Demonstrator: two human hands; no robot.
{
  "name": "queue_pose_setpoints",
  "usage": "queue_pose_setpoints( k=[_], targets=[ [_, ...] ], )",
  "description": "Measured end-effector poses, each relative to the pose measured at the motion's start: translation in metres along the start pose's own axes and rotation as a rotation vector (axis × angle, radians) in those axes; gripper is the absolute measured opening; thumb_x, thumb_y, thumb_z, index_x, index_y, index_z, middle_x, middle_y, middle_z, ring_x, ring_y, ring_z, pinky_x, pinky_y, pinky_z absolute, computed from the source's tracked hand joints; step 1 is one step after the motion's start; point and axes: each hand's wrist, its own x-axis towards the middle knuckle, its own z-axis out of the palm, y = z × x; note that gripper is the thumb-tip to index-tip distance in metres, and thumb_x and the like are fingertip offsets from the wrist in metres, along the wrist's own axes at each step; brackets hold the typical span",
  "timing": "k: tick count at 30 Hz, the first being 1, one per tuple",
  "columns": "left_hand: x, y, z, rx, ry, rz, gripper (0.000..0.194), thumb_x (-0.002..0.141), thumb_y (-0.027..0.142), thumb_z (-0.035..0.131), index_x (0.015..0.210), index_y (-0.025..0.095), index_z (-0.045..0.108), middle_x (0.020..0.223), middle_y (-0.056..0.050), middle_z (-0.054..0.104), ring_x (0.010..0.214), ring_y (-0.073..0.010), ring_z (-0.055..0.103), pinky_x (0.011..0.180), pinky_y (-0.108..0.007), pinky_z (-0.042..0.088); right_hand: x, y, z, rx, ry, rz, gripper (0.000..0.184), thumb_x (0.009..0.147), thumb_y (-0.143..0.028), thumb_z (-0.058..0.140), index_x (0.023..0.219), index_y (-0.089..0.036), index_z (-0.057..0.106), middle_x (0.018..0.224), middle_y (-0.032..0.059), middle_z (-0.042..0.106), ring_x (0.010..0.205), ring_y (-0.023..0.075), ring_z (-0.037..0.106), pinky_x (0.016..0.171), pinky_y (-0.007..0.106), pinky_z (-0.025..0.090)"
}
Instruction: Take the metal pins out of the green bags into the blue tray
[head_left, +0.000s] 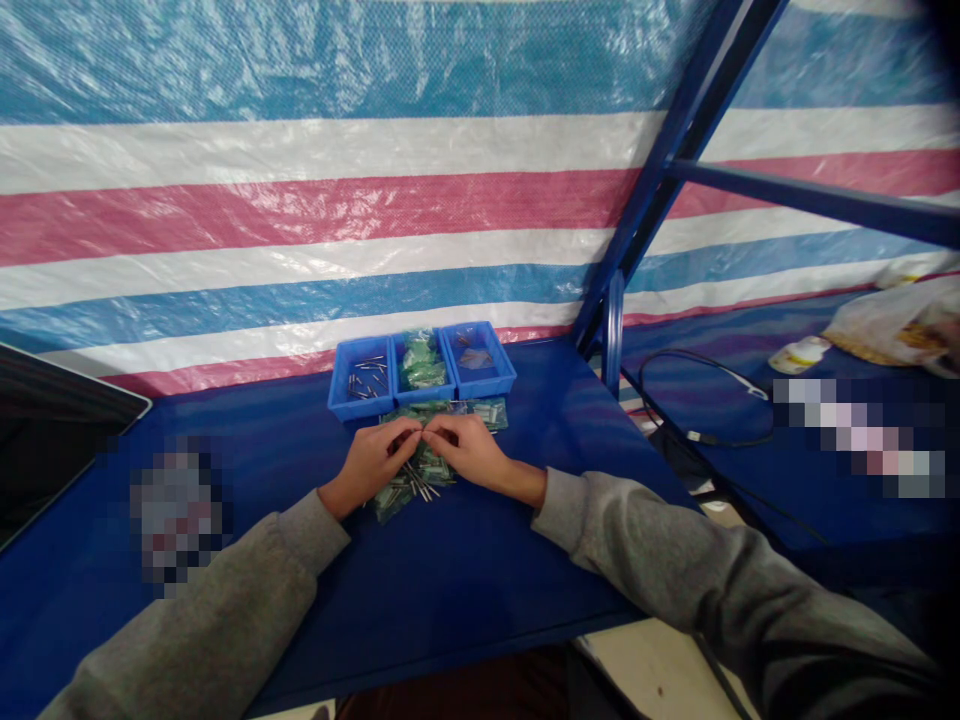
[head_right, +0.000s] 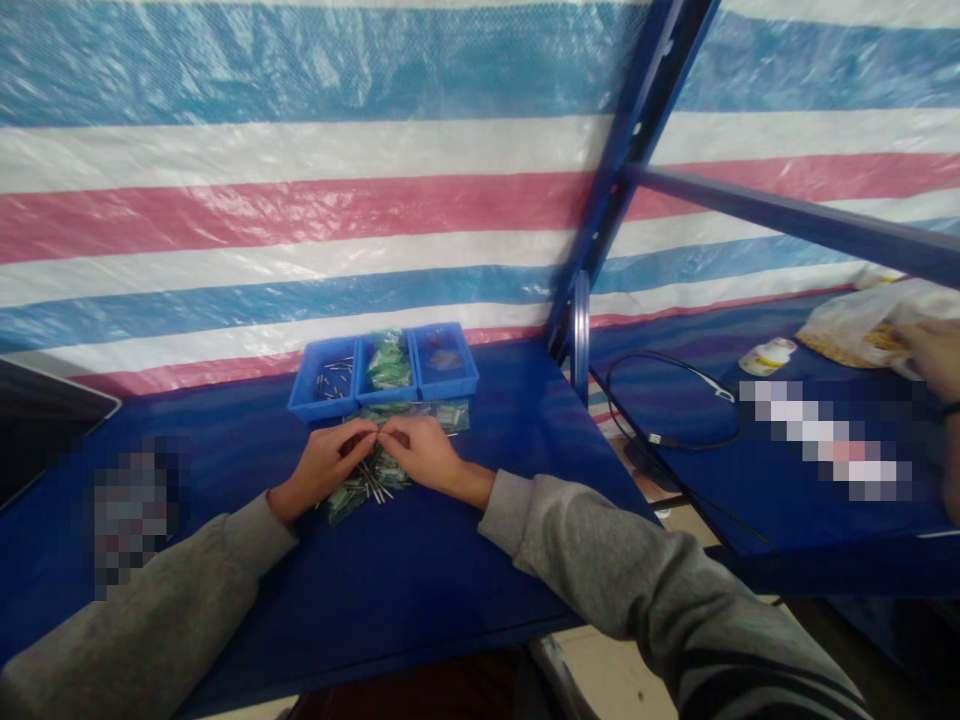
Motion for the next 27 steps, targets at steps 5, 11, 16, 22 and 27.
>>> queue_pose_setpoints(
  k=[5,11,16,22,27],
  targets=[
    [-0.0002,0.0003,0.0001,-0.004,0.004,0.004,0.023,0.088,0.034,0.045,0.093,0.018,0.061,0.081,-0.001,0.066,0.064,-0.0100,0.057,0.065,-0.020,0.043,-0.0003,-0.0003,-0.0003,-0.006,-0.001,-0.001,0.022,0.087,-0.028,0.048,0.076,-0.016,0.063,0.058,-0.0027,0.053,0.053,0.0091,0.045,0.052,0.019,0.032],
    [0.0001,0.0014,-0.0014,-0.016,-0.021,0.007,0.023,0.089,0.033,0.043,0.093,0.018,0.060,0.079,0.000,0.065,0.062,-0.0091,0.054,0.062,-0.019,0.041,-0.0001,0.0001,-0.0003,-0.018,-0.011,-0.024,0.021,0.087,-0.027,0.048,0.075,-0.016,0.062,0.057,-0.0032,0.052,0.052,0.0087,0.045,0.053,0.020,0.031],
    [-0.0003,0.0003,0.0001,-0.010,-0.009,0.016,0.023,0.089,0.032,0.043,0.093,0.017,0.060,0.078,0.000,0.065,0.061,-0.0086,0.054,0.062,-0.019,0.041,-0.0002,0.0005,0.0005,-0.012,-0.016,-0.037,0.020,0.086,-0.026,0.048,0.077,-0.016,0.063,0.059,-0.0030,0.054,0.053,0.0089,0.046,0.054,0.020,0.032],
    [0.0002,-0.0001,0.0006,0.001,-0.001,0.026,0.022,0.089,0.031,0.044,0.092,0.017,0.061,0.078,0.000,0.065,0.061,-0.0084,0.055,0.063,-0.019,0.041,-0.0009,0.0005,0.0001,-0.015,-0.022,-0.042,0.020,0.087,-0.026,0.048,0.080,-0.015,0.064,0.061,-0.0024,0.055,0.054,0.0090,0.046,0.055,0.020,0.032],
    [0.0015,0.0022,0.0002,0.004,0.014,0.042,0.023,0.089,0.031,0.044,0.091,0.017,0.061,0.082,-0.001,0.067,0.065,-0.0095,0.059,0.064,-0.019,0.043,-0.0013,0.0013,-0.0005,-0.035,-0.040,-0.053,0.019,0.087,-0.025,0.048,0.080,-0.015,0.063,0.063,-0.0017,0.056,0.056,0.0092,0.047,0.056,0.020,0.033]
  ],
)
